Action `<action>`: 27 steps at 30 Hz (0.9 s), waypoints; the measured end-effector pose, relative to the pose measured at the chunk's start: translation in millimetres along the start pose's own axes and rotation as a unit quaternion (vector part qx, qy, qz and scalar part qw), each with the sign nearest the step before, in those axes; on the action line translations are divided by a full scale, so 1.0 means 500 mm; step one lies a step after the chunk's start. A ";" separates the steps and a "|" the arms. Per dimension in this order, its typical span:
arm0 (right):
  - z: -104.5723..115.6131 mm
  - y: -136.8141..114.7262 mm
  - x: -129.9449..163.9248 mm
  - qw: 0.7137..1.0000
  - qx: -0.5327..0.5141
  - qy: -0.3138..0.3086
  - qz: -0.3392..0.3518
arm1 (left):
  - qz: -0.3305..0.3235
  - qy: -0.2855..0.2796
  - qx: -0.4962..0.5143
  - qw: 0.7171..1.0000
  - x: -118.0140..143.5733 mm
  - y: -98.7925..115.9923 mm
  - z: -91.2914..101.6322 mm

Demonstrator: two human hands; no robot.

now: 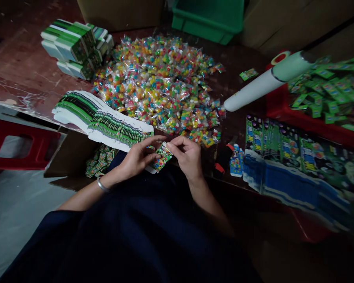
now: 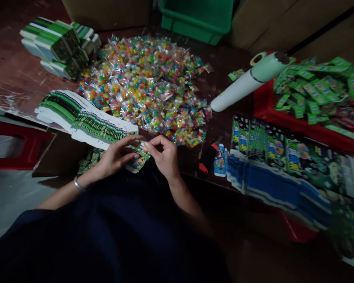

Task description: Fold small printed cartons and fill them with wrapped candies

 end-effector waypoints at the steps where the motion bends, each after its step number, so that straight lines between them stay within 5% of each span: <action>1: -0.001 -0.009 0.004 1.000 0.017 0.000 0.017 | 0.004 0.000 -0.005 1.000 0.001 0.001 0.000; 8: -0.012 -0.026 0.037 0.996 0.060 -0.032 0.049 | 0.042 0.000 0.022 0.999 0.001 -0.011 -0.004; 12: 0.062 -0.015 0.028 0.984 0.168 -0.036 0.054 | 0.056 0.016 0.039 0.998 -0.003 -0.017 0.012; 14: 0.121 -0.007 0.019 0.951 0.307 0.002 0.046 | 0.059 0.046 0.034 0.997 -0.005 -0.020 0.032; 16: 0.151 0.013 0.008 0.902 0.428 -0.045 0.026 | 0.067 0.065 0.047 0.995 -0.005 -0.026 0.048; 19: 0.159 0.049 0.001 0.841 0.527 -0.120 0.008 | 0.092 0.070 0.126 0.985 -0.002 -0.036 0.054; 22: 0.156 0.070 -0.002 0.810 0.570 -0.134 -0.012 | 0.109 0.057 0.194 0.973 0.002 -0.036 0.044; 25: 0.162 0.073 -0.005 0.810 0.576 -0.111 -0.020 | 0.109 0.022 0.213 0.971 -0.001 -0.032 0.029; 27: 0.167 0.063 -0.006 0.835 0.543 -0.088 -0.006 | 0.099 0.006 0.192 0.977 -0.005 -0.032 0.023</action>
Point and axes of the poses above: each hand's wrist, its own x-axis away from the middle knuckle, its own z-axis out of the back of the hand, y = z × x, the point moved 6 cm from there along -x, towards the middle knuckle, and after that the axes turned 11 degrees about -y, right-handed, at the moved point
